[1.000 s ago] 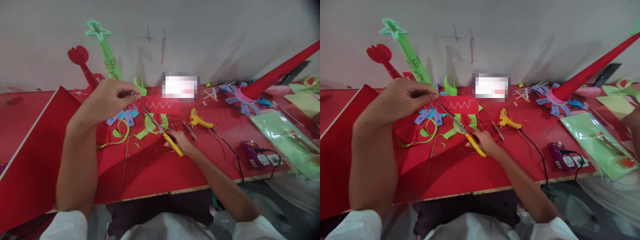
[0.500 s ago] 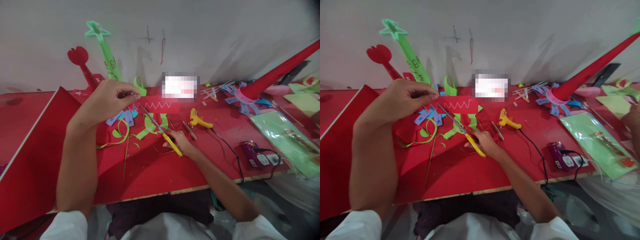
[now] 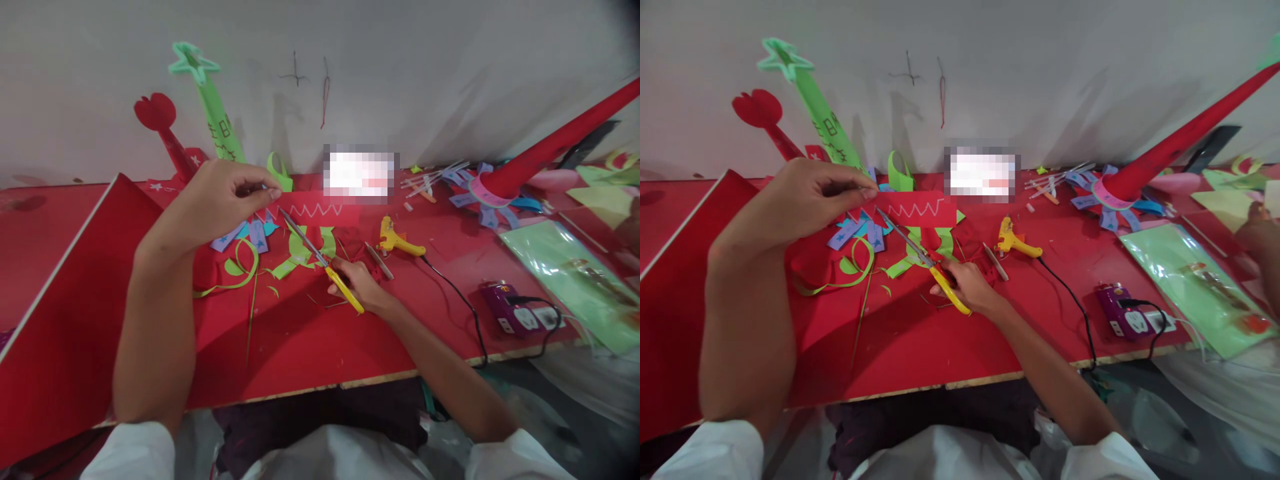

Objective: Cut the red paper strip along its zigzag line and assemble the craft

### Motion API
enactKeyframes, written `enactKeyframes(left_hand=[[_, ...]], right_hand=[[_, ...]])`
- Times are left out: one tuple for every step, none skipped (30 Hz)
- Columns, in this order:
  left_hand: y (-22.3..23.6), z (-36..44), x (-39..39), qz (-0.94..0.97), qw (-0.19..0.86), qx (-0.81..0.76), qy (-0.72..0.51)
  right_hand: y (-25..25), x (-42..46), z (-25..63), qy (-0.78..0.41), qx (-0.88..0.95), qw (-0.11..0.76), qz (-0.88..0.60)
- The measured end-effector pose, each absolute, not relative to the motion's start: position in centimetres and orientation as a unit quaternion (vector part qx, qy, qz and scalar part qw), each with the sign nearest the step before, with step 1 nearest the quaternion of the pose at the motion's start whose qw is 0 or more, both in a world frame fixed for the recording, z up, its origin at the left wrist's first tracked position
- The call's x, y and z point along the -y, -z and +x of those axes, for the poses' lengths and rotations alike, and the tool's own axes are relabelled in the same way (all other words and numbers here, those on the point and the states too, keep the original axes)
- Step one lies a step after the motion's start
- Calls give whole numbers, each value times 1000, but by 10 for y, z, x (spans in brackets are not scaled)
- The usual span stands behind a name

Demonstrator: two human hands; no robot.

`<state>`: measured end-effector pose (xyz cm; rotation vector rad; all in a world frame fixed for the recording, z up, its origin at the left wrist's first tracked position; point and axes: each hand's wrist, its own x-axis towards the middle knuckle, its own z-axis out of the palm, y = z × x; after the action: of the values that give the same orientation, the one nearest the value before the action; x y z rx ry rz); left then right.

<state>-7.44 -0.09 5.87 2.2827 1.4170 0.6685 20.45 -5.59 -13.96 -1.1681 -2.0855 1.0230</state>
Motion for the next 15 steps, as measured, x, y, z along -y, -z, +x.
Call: enactKeyframes(left_hand=[[-59,-74,1,809,185,-504,-239],[-59,-73,1,809,186,-504,-239],[-59,-73,1,810,187,-502,-239],[-59,-73,1,811,187,-499,-241],[-59,-73,1,813,185,-496,-244],[-59,-73,1,813,186,-493,-246],[-59,-73,0,813,186,-492,-248],[-58,-73,0,813,186,-492,-249],[-58,-74,0,813,188,-492,-249],[-57,-74,0,813,189,-491,-249],[-57,-74,0,813,189,-490,-250],[-56,-75,0,813,187,-489,-254],[-56,-75,0,813,184,-488,-258],[-55,-75,-1,812,180,-489,-262],[-55,-74,-1,811,178,-490,-266]], right_hand=[[140,56,205,-376,776,262,-433],[140,56,205,-374,779,256,-434],[140,56,206,-373,781,251,-434],[140,55,206,-373,782,246,-435],[140,55,206,-372,784,242,-435],[140,55,207,-371,785,239,-435],[140,55,207,-370,787,235,-435],[139,55,206,-367,788,231,-437],[138,56,206,-365,789,227,-439],[138,56,206,-361,791,223,-441],[136,57,206,-357,792,219,-444],[135,57,205,-353,794,215,-446],[134,58,205,-350,796,212,-446],[133,58,205,-349,797,211,-446],[132,58,204,-349,799,210,-443]])
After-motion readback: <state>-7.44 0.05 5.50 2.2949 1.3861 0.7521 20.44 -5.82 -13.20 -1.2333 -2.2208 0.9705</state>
